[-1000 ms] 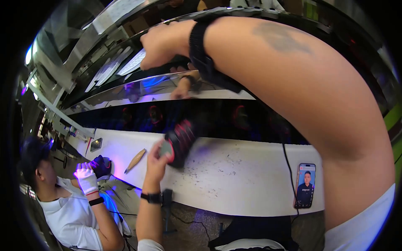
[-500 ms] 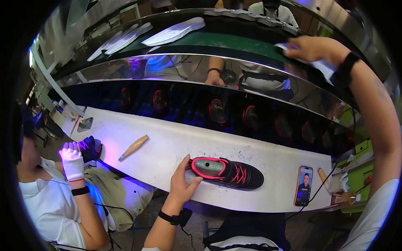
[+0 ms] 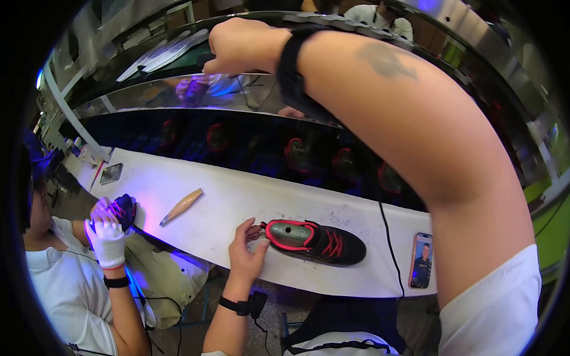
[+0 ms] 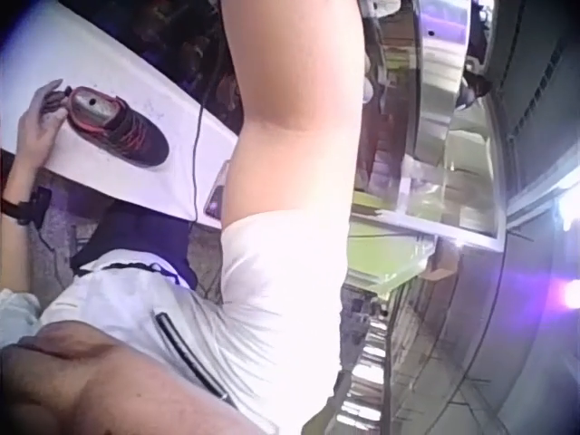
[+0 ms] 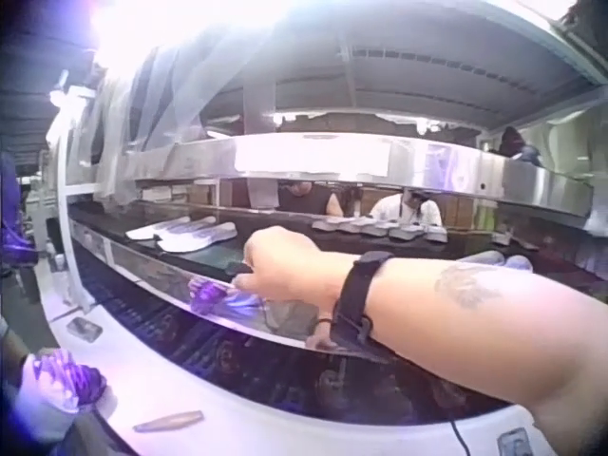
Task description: Assembling shoe soles and uppers on a production line.
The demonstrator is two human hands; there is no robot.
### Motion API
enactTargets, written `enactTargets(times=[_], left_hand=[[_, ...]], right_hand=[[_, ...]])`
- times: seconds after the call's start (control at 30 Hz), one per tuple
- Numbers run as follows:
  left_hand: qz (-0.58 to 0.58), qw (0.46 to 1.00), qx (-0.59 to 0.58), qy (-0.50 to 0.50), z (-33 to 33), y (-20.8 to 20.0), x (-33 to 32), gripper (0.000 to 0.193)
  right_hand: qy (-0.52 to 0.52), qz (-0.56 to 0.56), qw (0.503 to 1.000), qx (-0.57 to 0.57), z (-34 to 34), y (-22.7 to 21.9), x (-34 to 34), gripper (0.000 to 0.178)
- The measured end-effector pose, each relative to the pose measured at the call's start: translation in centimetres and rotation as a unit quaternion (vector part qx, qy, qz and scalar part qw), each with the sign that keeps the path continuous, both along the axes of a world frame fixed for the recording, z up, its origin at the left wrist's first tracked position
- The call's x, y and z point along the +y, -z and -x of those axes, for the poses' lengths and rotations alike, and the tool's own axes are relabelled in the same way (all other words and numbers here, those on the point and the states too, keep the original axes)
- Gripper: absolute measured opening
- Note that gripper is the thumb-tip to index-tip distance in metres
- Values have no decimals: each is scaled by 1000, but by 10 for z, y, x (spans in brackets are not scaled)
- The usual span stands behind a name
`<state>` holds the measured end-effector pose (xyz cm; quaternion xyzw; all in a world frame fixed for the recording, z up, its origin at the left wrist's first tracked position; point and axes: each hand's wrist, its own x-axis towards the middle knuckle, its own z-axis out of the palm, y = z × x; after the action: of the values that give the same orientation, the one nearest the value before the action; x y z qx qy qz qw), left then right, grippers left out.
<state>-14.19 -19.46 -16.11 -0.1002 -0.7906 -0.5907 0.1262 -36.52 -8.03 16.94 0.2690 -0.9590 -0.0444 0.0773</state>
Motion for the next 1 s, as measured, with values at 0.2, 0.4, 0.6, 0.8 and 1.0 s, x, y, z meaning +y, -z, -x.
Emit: enactTargets(times=[0.2, 0.4, 0.6, 0.8, 1.0], left_hand=[[-34, 999, -3, -27, 2, 22, -8, 44], [161, 947, 252, -114, -16, 13, 15, 46], [456, 839, 234, 184, -61, -59, 135, 75], [468, 821, 271, 185, 17, -70, 156, 48], [-98, 953, 103, 267, -35, -105, 165, 60]], right_hand=[[-161, 339, 903, 208, -148, 16, 143, 22], [-117, 660, 725, 158, -353, 95, 242, 23], [204, 675, 709, 1, -438, 181, 248, 29], [117, 723, 662, -159, -465, 197, 275, 25], [107, 759, 631, -121, -470, 179, 275, 35]])
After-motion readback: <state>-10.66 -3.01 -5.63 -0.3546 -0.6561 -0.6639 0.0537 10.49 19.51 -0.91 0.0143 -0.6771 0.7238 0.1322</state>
